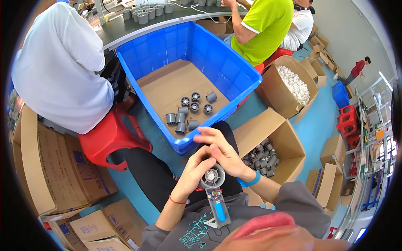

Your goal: Assembling and testing small electronic cooling fans using a manual assembly jig.

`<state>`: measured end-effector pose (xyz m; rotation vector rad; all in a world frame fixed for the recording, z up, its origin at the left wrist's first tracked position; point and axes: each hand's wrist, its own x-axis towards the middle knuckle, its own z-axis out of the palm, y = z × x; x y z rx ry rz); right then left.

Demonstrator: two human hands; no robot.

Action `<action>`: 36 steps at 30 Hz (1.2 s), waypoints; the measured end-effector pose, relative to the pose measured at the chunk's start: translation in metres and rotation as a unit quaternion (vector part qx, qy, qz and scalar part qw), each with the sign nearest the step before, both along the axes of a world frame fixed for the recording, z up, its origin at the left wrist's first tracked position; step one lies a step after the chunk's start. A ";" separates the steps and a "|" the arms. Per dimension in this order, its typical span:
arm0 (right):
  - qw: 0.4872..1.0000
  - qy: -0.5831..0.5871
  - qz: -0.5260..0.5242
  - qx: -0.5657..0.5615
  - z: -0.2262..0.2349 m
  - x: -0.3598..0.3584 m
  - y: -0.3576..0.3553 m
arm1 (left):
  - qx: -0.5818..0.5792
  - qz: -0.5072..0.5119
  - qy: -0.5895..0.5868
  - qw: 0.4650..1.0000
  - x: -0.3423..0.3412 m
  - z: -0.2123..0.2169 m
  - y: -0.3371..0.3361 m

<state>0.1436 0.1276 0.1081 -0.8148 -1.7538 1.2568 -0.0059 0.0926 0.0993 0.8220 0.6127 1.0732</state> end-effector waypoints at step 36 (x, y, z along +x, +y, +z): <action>0.841 0.443 -0.089 0.299 0.165 0.065 -0.003 | -0.205 0.420 0.160 0.869 -0.129 -0.159 -0.021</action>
